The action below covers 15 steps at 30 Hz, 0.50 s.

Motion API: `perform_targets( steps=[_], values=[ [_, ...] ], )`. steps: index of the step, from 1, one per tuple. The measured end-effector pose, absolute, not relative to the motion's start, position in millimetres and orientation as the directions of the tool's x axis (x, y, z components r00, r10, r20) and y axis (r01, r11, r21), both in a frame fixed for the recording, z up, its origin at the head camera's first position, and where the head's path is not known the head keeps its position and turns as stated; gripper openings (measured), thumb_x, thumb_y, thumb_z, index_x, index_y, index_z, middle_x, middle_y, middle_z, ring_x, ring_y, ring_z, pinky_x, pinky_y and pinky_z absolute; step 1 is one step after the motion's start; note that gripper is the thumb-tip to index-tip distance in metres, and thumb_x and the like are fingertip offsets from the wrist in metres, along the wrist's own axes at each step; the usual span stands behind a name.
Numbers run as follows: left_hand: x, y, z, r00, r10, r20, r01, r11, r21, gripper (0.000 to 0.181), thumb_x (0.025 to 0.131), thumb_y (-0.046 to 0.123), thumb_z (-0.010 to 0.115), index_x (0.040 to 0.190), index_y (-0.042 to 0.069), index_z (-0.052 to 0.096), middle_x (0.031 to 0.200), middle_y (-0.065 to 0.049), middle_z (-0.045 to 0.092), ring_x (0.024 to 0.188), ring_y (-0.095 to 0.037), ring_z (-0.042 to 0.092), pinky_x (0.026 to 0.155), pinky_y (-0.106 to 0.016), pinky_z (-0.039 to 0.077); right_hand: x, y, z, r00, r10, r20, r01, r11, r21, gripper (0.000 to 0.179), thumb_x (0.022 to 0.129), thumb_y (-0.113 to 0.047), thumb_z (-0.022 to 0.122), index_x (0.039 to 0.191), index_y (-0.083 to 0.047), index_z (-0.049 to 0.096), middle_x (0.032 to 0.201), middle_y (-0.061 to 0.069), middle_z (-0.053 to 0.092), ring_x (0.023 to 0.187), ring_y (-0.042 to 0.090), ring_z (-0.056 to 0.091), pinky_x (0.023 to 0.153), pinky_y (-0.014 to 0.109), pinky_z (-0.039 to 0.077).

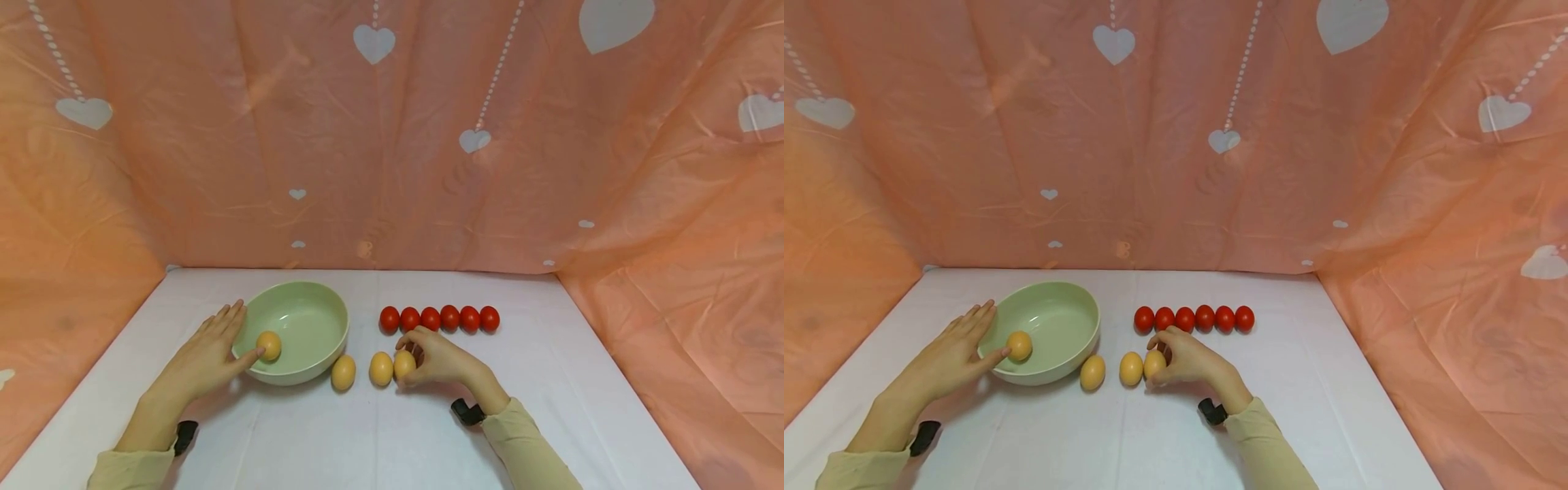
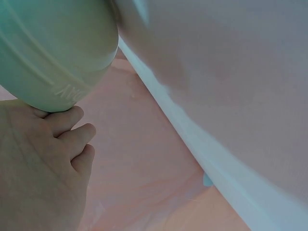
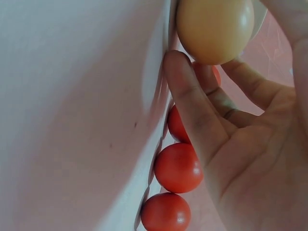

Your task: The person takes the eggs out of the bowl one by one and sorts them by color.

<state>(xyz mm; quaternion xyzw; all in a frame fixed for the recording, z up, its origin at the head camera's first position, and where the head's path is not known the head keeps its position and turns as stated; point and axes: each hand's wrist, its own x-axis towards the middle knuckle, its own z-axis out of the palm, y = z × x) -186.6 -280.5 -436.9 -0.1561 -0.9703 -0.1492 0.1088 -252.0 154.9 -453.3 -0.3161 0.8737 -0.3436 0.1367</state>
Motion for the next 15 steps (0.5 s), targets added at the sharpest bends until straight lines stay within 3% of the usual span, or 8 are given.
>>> perform_targets(
  steps=[15],
  values=[
    [-186.9, -281.3, -438.3, -0.928, 0.267, 0.260, 0.334, 0.905, 0.263, 0.093, 0.099, 0.051, 0.065, 0.154, -0.016, 0.032, 0.162, -0.035, 0.030, 0.147, -0.055, 0.031, 0.120, -0.066, 0.026, -252.7, 156.0, -453.0, -0.757, -0.653, -0.028, -0.452, 0.553, -0.700, 0.060, 0.077, -0.028, 0.093, 0.128, -0.011, 0.066, 0.111, -0.004, 0.061, 0.096, 0.014, 0.061, 0.083, 0.029, 0.056]
  ],
)
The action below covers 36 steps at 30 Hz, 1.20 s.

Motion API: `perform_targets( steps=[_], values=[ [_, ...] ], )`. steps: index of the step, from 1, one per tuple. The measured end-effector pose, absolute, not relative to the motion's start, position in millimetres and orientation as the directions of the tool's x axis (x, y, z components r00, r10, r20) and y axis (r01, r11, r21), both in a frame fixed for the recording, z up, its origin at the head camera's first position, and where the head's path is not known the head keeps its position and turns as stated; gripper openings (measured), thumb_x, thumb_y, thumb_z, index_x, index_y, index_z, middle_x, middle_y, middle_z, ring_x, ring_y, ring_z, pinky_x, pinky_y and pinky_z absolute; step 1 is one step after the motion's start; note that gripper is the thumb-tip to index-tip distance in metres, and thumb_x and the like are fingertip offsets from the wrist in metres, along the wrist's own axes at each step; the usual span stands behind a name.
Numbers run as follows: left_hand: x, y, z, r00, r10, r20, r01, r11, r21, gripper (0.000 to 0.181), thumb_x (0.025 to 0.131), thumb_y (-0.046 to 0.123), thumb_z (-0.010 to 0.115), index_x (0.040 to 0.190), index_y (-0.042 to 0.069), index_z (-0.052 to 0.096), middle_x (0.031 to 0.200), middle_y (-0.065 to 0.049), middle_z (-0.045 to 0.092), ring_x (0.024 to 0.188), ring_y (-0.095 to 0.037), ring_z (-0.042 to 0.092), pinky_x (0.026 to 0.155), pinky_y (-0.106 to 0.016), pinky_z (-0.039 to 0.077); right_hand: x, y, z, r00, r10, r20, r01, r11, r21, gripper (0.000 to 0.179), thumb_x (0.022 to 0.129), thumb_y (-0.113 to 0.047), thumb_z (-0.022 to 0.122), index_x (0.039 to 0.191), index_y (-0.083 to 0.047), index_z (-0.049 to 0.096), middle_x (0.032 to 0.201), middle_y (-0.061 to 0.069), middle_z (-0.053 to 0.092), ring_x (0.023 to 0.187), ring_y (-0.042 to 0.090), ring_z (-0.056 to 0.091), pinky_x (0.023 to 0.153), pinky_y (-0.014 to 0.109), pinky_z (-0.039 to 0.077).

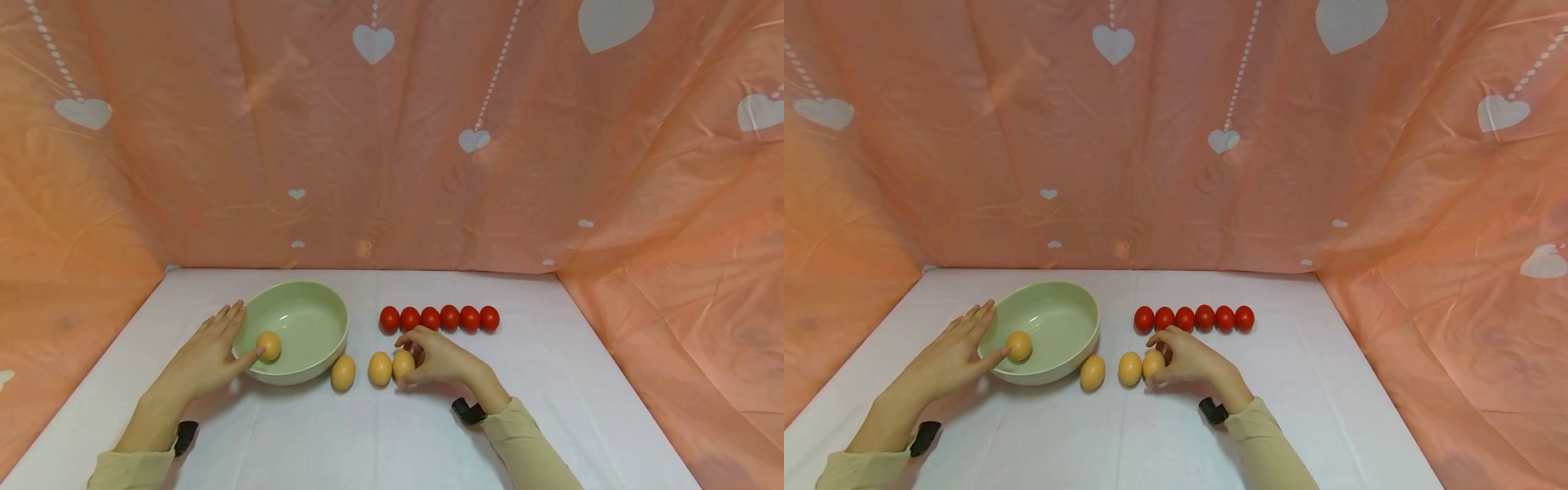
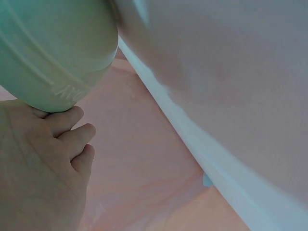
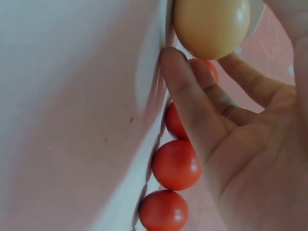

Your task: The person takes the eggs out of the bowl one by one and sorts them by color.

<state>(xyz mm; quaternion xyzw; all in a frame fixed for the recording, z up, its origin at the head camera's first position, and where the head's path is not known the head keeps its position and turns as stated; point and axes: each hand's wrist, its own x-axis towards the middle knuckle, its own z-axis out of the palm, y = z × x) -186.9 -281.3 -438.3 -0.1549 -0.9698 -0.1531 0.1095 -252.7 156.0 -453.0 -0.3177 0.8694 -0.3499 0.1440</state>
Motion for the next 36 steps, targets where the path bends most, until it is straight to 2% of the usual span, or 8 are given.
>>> perform_targets(
  steps=[6, 15, 18, 21, 23, 28, 30, 36],
  values=[
    [-185.7, -280.7, -436.9, -0.927, 0.266, 0.263, 0.335, 0.905, 0.262, 0.093, 0.099, 0.051, 0.065, 0.154, -0.017, 0.032, 0.161, -0.035, 0.031, 0.147, -0.055, 0.032, 0.119, -0.066, 0.028, -252.9, 155.7, -449.4, -0.756, -0.654, -0.021, -0.443, 0.535, -0.719, 0.062, 0.079, -0.030, 0.092, 0.131, -0.009, 0.064, 0.118, -0.002, 0.063, 0.099, 0.015, 0.063, 0.088, 0.030, 0.057],
    [-186.1, -280.1, -437.6, -0.932, 0.263, 0.251, 0.329, 0.903, 0.276, 0.093, 0.100, 0.051, 0.064, 0.154, -0.016, 0.031, 0.162, -0.035, 0.029, 0.148, -0.055, 0.029, 0.121, -0.064, 0.025, -254.3, 149.1, -437.4, -0.739, -0.656, 0.153, -0.554, 0.464, -0.691, 0.050, 0.091, -0.024, 0.082, 0.134, -0.006, 0.064, 0.127, 0.013, 0.065, 0.113, 0.027, 0.062, 0.098, 0.041, 0.056],
    [-186.6, -280.4, -438.6, -0.931, 0.264, 0.253, 0.330, 0.905, 0.269, 0.093, 0.099, 0.052, 0.064, 0.154, -0.016, 0.032, 0.162, -0.035, 0.029, 0.148, -0.055, 0.030, 0.121, -0.065, 0.025, -254.6, 141.3, -429.2, -0.720, -0.661, 0.211, -0.601, 0.442, -0.666, 0.047, 0.092, -0.020, 0.080, 0.133, -0.004, 0.064, 0.124, 0.016, 0.064, 0.112, 0.033, 0.061, 0.098, 0.046, 0.056],
    [-186.9, -280.8, -438.9, -0.928, 0.265, 0.261, 0.332, 0.906, 0.263, 0.093, 0.099, 0.051, 0.064, 0.154, -0.016, 0.032, 0.162, -0.035, 0.030, 0.148, -0.055, 0.030, 0.120, -0.065, 0.026, -256.9, 131.2, -419.6, -0.694, -0.672, 0.259, -0.649, 0.428, -0.628, 0.044, 0.093, -0.019, 0.080, 0.131, -0.005, 0.063, 0.123, 0.017, 0.064, 0.107, 0.035, 0.062, 0.092, 0.050, 0.058],
    [-186.8, -281.0, -439.1, -0.926, 0.266, 0.266, 0.336, 0.904, 0.263, 0.093, 0.099, 0.051, 0.065, 0.154, -0.016, 0.032, 0.161, -0.035, 0.030, 0.147, -0.055, 0.031, 0.120, -0.065, 0.026, -259.4, 124.2, -413.1, -0.672, -0.685, 0.281, -0.683, 0.426, -0.594, 0.043, 0.093, -0.019, 0.080, 0.131, -0.006, 0.064, 0.123, 0.013, 0.065, 0.105, 0.033, 0.063, 0.088, 0.046, 0.059],
    [-186.5, -281.0, -439.2, -0.926, 0.266, 0.268, 0.337, 0.902, 0.269, 0.093, 0.099, 0.051, 0.064, 0.155, -0.015, 0.032, 0.162, -0.035, 0.030, 0.148, -0.054, 0.031, 0.121, -0.065, 0.025, -266.3, 104.5, -397.1, -0.611, -0.732, 0.300, -0.748, 0.411, -0.521, 0.044, 0.092, -0.020, 0.081, 0.130, -0.006, 0.065, 0.124, 0.008, 0.065, 0.106, 0.027, 0.066, 0.090, 0.038, 0.060],
    [-186.5, -281.1, -439.0, -0.927, 0.264, 0.267, 0.335, 0.902, 0.271, 0.093, 0.099, 0.051, 0.064, 0.155, -0.015, 0.031, 0.162, -0.035, 0.030, 0.148, -0.054, 0.030, 0.121, -0.064, 0.025, -268.6, 95.6, -390.7, -0.588, -0.753, 0.294, -0.762, 0.394, -0.514, 0.044, 0.092, -0.018, 0.081, 0.130, -0.005, 0.064, 0.125, 0.010, 0.064, 0.108, 0.026, 0.067, 0.090, 0.040, 0.061],
    [-186.0, -280.8, -438.2, -0.927, 0.264, 0.266, 0.335, 0.901, 0.274, 0.093, 0.099, 0.051, 0.064, 0.155, -0.016, 0.032, 0.161, -0.035, 0.030, 0.148, -0.055, 0.030, 0.122, -0.063, 0.024, -274.9, 67.2, -374.9, -0.537, -0.807, 0.247, -0.781, 0.364, -0.507, 0.045, 0.094, -0.016, 0.079, 0.133, -0.001, 0.063, 0.128, 0.012, 0.063, 0.110, 0.026, 0.066, 0.089, 0.032, 0.061]
  ],
)
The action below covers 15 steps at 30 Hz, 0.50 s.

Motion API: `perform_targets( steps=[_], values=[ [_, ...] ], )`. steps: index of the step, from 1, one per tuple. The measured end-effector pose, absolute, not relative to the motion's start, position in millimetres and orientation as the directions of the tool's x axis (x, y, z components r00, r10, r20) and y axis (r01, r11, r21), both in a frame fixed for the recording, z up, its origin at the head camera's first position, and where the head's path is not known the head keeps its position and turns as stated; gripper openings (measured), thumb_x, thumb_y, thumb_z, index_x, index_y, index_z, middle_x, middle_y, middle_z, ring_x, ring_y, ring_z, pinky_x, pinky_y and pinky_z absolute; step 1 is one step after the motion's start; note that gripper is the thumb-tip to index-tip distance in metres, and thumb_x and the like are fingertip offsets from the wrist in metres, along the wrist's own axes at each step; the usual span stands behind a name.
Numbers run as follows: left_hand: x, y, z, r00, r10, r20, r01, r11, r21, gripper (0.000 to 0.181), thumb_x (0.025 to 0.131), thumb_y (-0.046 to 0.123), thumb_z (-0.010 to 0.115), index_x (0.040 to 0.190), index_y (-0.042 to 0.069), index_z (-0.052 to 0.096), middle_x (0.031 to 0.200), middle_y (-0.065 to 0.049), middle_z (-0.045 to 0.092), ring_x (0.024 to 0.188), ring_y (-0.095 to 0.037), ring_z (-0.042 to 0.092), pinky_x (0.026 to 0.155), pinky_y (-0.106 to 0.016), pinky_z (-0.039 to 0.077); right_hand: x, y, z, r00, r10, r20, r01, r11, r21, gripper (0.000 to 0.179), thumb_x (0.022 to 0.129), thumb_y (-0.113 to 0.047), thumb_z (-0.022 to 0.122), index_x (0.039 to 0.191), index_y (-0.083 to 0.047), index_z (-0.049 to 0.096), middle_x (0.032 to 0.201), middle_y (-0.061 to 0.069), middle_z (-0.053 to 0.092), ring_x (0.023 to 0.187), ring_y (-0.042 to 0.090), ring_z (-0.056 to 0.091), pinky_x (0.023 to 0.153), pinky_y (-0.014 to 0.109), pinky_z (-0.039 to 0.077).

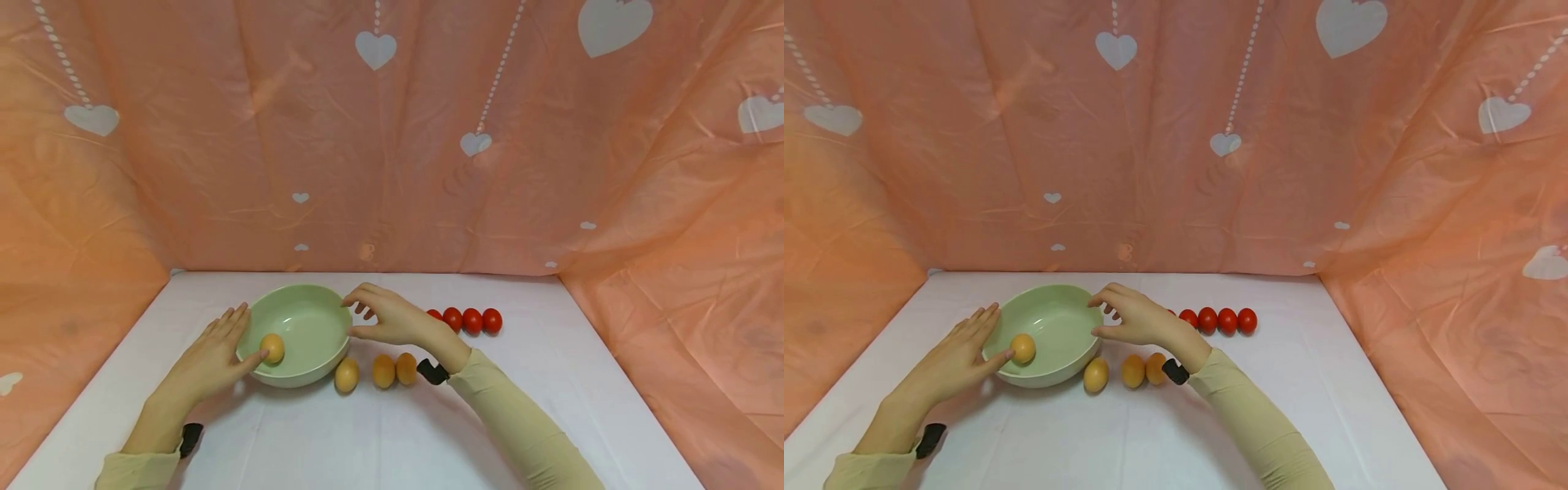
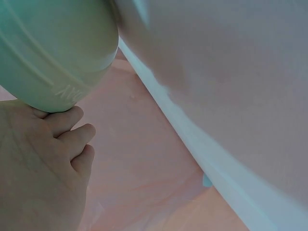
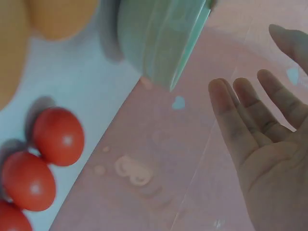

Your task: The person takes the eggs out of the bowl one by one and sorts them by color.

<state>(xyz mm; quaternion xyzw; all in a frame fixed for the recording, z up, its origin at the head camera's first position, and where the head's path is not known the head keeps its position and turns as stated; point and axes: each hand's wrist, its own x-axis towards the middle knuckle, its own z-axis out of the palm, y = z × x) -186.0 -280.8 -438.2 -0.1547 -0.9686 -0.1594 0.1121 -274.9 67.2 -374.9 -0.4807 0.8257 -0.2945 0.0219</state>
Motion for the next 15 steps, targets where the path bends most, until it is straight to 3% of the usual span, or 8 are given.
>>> perform_targets(
  steps=[8, 15],
  values=[
    [-186.3, -280.7, -439.2, -0.930, 0.264, 0.256, 0.331, 0.902, 0.275, 0.093, 0.099, 0.052, 0.064, 0.155, -0.015, 0.032, 0.162, -0.035, 0.030, 0.148, -0.054, 0.030, 0.120, -0.066, 0.026, -281.4, 28.2, -373.2, -0.476, -0.865, 0.161, -0.777, 0.328, -0.538, 0.042, 0.096, -0.014, 0.076, 0.133, 0.001, 0.062, 0.127, 0.014, 0.062, 0.111, 0.030, 0.067, 0.090, 0.032, 0.061],
    [-186.9, -281.8, -439.0, -0.932, 0.262, 0.249, 0.328, 0.903, 0.276, 0.093, 0.099, 0.052, 0.064, 0.155, -0.015, 0.031, 0.163, -0.034, 0.029, 0.149, -0.054, 0.029, 0.121, -0.065, 0.025, -288.4, -4.6, -382.6, -0.431, -0.893, 0.130, -0.795, 0.308, -0.522, 0.039, 0.096, -0.016, 0.076, 0.131, -0.002, 0.065, 0.129, 0.012, 0.065, 0.107, 0.023, 0.068, 0.084, 0.016, 0.056]
  ],
)
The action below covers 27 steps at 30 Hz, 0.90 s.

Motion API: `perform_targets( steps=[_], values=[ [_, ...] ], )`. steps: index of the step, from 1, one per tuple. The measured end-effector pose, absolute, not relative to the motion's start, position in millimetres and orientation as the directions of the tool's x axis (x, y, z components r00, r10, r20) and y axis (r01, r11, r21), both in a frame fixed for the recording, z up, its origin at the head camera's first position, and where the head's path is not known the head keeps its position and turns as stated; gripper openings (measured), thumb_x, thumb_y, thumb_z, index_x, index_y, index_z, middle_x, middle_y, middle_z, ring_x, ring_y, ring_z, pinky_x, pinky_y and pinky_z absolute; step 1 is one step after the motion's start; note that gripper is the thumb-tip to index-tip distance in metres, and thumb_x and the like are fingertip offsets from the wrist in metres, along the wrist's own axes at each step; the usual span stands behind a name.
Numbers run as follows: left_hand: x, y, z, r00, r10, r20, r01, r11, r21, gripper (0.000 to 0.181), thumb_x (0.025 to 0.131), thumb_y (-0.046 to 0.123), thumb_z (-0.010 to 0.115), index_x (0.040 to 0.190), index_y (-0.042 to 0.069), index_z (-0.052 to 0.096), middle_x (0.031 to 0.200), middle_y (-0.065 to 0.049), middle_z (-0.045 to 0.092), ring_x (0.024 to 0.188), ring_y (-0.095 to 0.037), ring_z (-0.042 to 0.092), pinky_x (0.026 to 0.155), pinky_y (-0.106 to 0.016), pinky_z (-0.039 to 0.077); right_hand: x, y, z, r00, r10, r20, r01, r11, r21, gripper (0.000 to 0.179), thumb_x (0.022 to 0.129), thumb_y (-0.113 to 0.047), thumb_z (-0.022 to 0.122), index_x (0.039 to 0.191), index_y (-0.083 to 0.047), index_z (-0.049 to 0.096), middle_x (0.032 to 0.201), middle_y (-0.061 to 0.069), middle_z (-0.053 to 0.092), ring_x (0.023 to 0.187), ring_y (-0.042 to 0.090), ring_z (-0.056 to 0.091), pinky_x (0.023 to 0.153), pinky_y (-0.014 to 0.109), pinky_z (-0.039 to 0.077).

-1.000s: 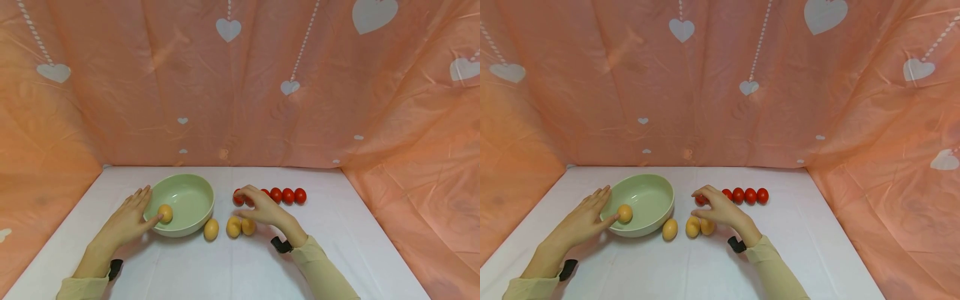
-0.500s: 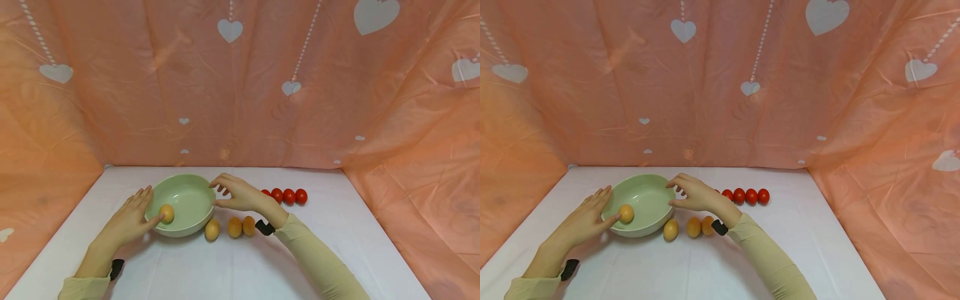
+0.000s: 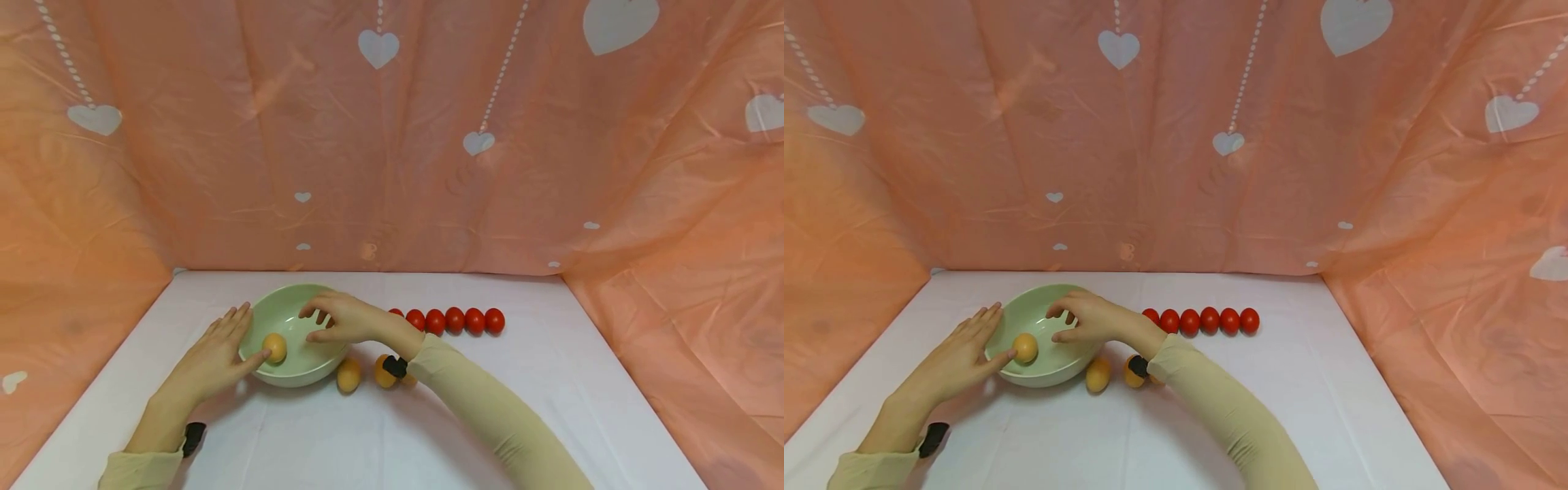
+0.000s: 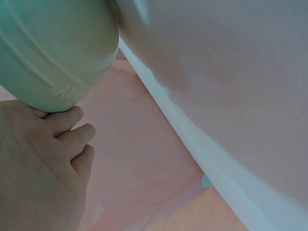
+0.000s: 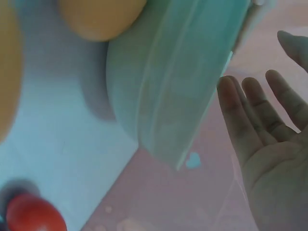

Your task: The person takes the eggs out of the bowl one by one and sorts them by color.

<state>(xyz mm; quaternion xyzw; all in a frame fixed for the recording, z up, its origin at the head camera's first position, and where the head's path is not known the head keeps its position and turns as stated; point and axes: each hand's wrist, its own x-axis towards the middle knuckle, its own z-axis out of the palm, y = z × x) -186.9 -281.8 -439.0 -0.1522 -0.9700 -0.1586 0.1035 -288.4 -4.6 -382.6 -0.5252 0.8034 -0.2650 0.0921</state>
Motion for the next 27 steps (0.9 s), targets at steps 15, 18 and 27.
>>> perform_targets(
  steps=[15, 18, 27],
  values=[
    [-186.4, -282.6, -438.3, -0.933, 0.262, 0.248, 0.326, 0.906, 0.271, 0.094, 0.099, 0.053, 0.064, 0.156, -0.014, 0.031, 0.163, -0.033, 0.029, 0.149, -0.053, 0.030, 0.120, -0.066, 0.026, -298.5, -49.4, -400.3, -0.418, -0.909, -0.002, -0.808, 0.372, -0.457, 0.039, 0.100, -0.019, 0.072, 0.135, -0.004, 0.065, 0.134, 0.007, 0.066, 0.108, 0.015, 0.069, 0.092, 0.013, 0.049],
    [-186.3, -282.6, -438.3, -0.932, 0.262, 0.251, 0.328, 0.905, 0.272, 0.094, 0.099, 0.053, 0.065, 0.156, -0.014, 0.032, 0.163, -0.033, 0.029, 0.149, -0.053, 0.030, 0.120, -0.066, 0.026, -300.0, -55.3, -404.7, -0.430, -0.902, -0.031, -0.802, 0.397, -0.446, 0.040, 0.100, -0.020, 0.072, 0.136, -0.006, 0.064, 0.136, 0.006, 0.065, 0.109, 0.013, 0.069, 0.092, 0.011, 0.047],
    [-185.5, -281.9, -437.4, -0.932, 0.265, 0.249, 0.329, 0.905, 0.270, 0.093, 0.099, 0.053, 0.064, 0.155, -0.014, 0.032, 0.163, -0.033, 0.029, 0.149, -0.053, 0.030, 0.120, -0.065, 0.027, -302.7, -67.7, -411.5, -0.440, -0.894, -0.090, -0.795, 0.434, -0.424, 0.052, 0.100, -0.023, 0.073, 0.148, -0.007, 0.057, 0.146, 0.006, 0.061, 0.109, 0.010, 0.069, 0.094, 0.011, 0.047]
  ],
)
